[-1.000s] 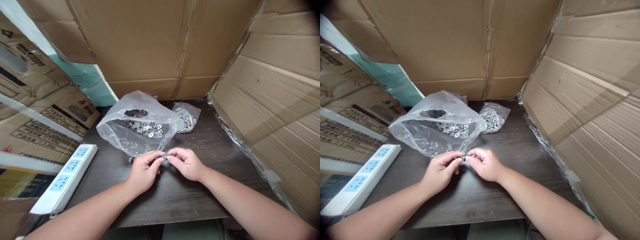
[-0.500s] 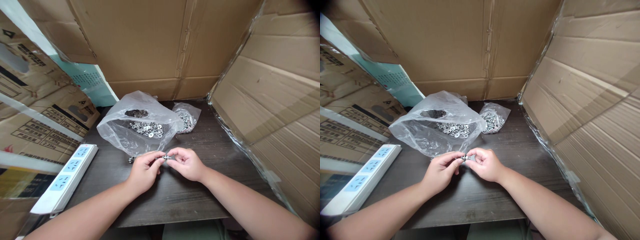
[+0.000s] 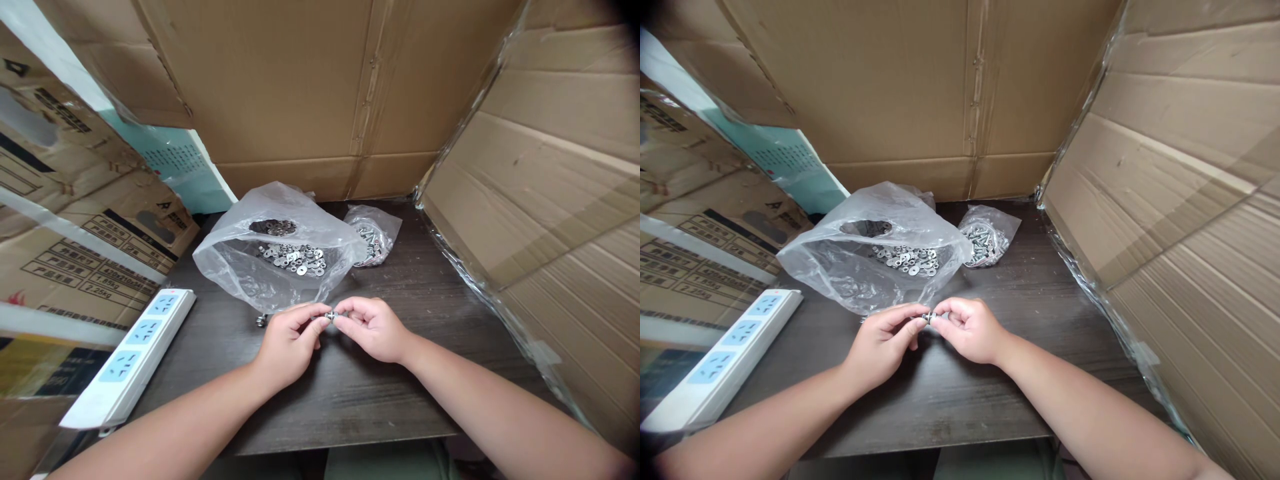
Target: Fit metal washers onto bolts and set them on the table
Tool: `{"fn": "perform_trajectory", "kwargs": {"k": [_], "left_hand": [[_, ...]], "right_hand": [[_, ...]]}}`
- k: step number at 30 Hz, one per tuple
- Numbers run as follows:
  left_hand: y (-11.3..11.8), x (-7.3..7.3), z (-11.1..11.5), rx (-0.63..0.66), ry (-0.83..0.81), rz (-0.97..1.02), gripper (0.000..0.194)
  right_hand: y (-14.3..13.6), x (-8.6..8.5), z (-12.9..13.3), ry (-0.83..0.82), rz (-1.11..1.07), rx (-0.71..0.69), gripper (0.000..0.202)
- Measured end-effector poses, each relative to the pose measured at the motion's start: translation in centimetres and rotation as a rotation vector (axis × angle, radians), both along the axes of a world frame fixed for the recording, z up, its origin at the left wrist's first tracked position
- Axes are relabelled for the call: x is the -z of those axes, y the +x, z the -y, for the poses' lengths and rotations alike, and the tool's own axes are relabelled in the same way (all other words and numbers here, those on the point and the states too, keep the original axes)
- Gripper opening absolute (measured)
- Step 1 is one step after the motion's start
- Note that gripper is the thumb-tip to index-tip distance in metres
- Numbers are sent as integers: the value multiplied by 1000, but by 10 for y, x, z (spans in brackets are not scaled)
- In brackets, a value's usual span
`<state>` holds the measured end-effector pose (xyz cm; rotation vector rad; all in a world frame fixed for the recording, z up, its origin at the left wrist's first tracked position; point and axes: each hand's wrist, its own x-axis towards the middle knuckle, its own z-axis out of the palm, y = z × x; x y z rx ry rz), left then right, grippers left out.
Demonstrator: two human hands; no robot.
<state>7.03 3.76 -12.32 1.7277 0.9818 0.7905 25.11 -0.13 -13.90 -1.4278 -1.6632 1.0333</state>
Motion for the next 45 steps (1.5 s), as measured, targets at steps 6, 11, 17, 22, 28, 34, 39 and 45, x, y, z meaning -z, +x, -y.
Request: {"fn": "perform_trajectory", "kwargs": {"k": [6, 11, 17, 22, 28, 34, 39, 45], "left_hand": [[0, 0, 0, -7, -8, -24, 25], [-3, 1, 0, 0, 0, -20, 24], [-3, 1, -1, -4, -8, -13, 25], [-1, 2, -3, 0, -4, -16, 27], [-1, 2, -1, -1, -16, -9, 26], [-1, 0, 1, 5, -22, 5, 25], [0, 0, 0, -4, -17, 7, 24], [-1, 0, -1, -8, 4, -10, 25]], "right_hand": [[0, -3, -1, 56, 35, -10, 43], [2, 3, -1, 56, -27, 60, 46], [2, 6, 1, 210, -25, -9, 42], [1, 5, 0, 199, -11, 2, 39], [0, 4, -1, 102, -44, 18, 40], [0, 2, 0, 44, -47, 2, 43], [-1, 2, -1, -3, -23, 2, 43], [-1, -2, -1, 60, 20, -3, 43]]}}
